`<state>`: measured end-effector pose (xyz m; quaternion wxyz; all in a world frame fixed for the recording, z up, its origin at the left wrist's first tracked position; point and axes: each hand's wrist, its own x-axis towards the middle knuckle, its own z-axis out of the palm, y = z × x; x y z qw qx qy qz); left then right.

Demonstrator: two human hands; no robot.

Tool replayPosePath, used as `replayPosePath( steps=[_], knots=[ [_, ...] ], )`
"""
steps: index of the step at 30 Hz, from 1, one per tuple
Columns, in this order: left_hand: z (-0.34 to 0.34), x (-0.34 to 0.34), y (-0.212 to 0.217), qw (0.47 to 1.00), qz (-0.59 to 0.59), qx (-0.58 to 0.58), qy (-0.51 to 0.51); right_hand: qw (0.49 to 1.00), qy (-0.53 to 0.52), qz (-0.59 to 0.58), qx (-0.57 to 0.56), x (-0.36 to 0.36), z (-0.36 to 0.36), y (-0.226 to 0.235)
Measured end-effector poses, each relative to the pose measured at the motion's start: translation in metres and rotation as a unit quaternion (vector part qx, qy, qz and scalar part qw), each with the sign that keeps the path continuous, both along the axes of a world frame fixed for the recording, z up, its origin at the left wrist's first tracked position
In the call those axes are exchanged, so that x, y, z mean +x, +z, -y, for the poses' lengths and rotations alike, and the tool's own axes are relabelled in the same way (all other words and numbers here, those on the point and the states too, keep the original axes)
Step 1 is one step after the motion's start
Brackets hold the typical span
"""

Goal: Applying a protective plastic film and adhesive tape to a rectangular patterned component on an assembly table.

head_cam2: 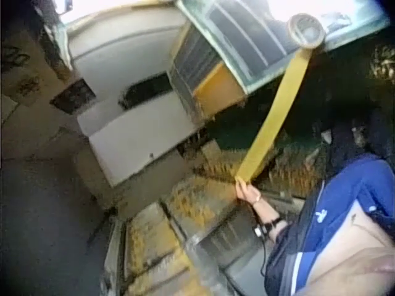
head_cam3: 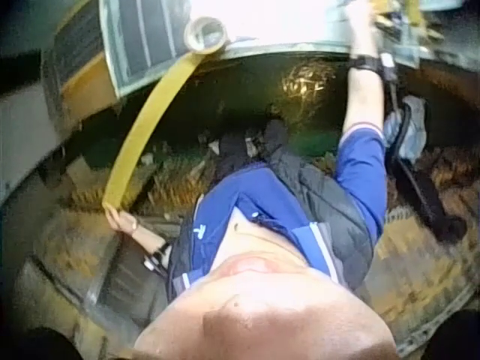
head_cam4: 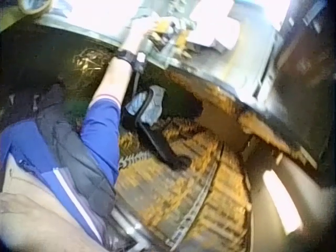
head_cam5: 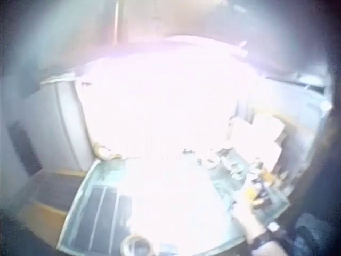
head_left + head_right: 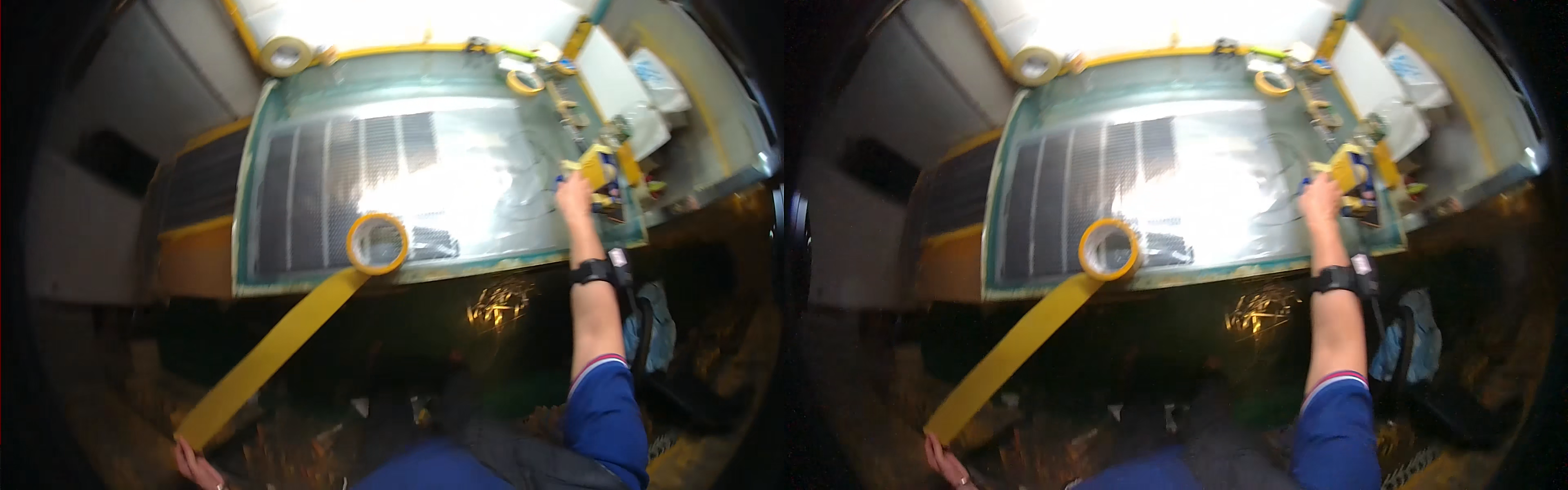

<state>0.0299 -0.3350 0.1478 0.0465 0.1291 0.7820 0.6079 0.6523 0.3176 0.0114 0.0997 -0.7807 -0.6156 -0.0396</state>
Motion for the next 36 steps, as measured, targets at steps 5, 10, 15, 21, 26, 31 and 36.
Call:
replayPosePath(
  steps=[5,10,15,21,26,31,36],
  knots=[
    [-0.014,0.063,0.036,1.000,-0.019,0.006,-0.018,0.921,0.140,-0.350,0.095,0.035,0.039,0.027],
    [-0.003,0.133,0.064,0.999,-0.034,0.037,0.007,0.673,0.288,-0.672,-0.110,-0.024,0.181,0.051],
    [0.000,0.178,0.076,0.997,-0.048,0.029,0.055,0.386,0.320,-0.688,-0.525,-0.116,0.249,-0.090],
    [0.000,0.196,0.080,0.993,-0.058,0.034,0.100,0.329,0.370,-0.690,-0.529,-0.194,0.261,-0.142],
    [0.002,0.203,0.077,0.993,-0.055,0.014,0.105,0.312,0.356,-0.722,-0.505,-0.221,0.247,-0.142],
    [0.014,0.202,0.072,0.995,-0.048,0.014,0.089,0.352,0.387,-0.701,-0.483,-0.230,0.236,-0.139],
    [0.019,0.200,0.069,0.995,-0.045,0.017,0.091,0.382,0.361,-0.707,-0.473,-0.235,0.236,-0.141]
  ],
)
